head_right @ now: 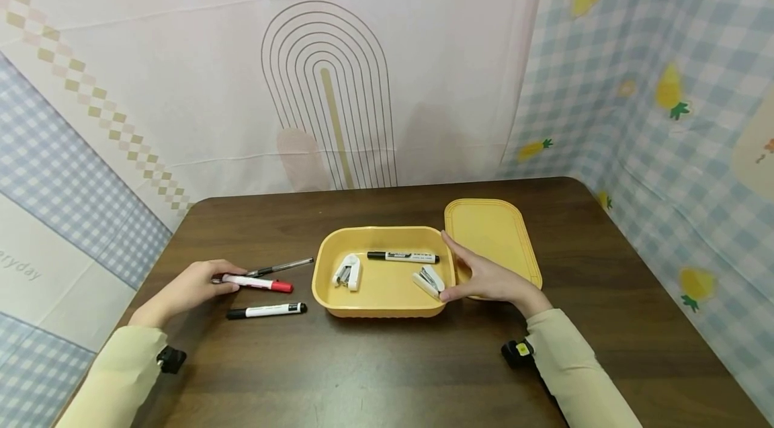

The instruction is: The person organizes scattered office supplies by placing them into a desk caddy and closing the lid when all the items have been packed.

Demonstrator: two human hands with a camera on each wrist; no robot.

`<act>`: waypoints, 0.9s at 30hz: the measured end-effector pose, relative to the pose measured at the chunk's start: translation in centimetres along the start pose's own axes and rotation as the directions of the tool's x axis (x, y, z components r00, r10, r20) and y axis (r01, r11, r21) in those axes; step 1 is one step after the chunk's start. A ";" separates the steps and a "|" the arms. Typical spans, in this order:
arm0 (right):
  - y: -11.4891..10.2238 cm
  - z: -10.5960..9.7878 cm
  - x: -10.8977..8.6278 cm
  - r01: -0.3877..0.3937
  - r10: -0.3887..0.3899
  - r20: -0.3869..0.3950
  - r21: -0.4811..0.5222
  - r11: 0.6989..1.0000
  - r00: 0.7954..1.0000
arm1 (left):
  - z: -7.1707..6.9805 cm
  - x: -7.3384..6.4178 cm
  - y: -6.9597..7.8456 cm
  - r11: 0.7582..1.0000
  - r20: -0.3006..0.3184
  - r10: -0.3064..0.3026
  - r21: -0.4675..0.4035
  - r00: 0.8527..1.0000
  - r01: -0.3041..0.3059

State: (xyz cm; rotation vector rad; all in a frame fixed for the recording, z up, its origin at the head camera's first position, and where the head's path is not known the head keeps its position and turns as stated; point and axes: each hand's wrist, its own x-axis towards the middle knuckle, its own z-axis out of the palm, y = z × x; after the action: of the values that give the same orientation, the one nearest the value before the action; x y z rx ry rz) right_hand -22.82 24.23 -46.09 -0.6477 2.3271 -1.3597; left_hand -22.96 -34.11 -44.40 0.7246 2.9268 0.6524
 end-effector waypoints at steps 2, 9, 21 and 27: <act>0.0 0.0 0.0 0.000 0.000 0.000 -0.002 1.000 1.000 | -0.1 -0.1 -0.1 1.000 -0.001 -0.005 -0.001 1.000 0.005; 0.0 0.0 -0.1 -0.010 0.010 0.002 0.001 1.000 1.000 | -0.5 -0.2 -0.1 1.000 -0.015 0.012 -0.002 1.000 -0.012; 0.0 -0.1 0.1 -0.008 0.008 0.007 0.010 1.000 1.000 | -1.5 -0.5 -0.2 1.000 -0.059 0.017 0.009 0.998 -0.017; -0.1 -0.1 0.1 -0.008 0.008 0.007 0.012 1.000 1.000 | -2.7 -0.4 0.5 0.999 -0.066 -0.014 -0.046 0.998 0.011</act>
State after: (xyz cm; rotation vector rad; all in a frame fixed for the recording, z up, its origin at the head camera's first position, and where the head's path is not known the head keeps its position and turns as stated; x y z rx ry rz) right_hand -22.94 24.27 -45.98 -0.6381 2.3117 -1.3653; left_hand -22.80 -34.97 -41.81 0.6924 2.9629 0.7537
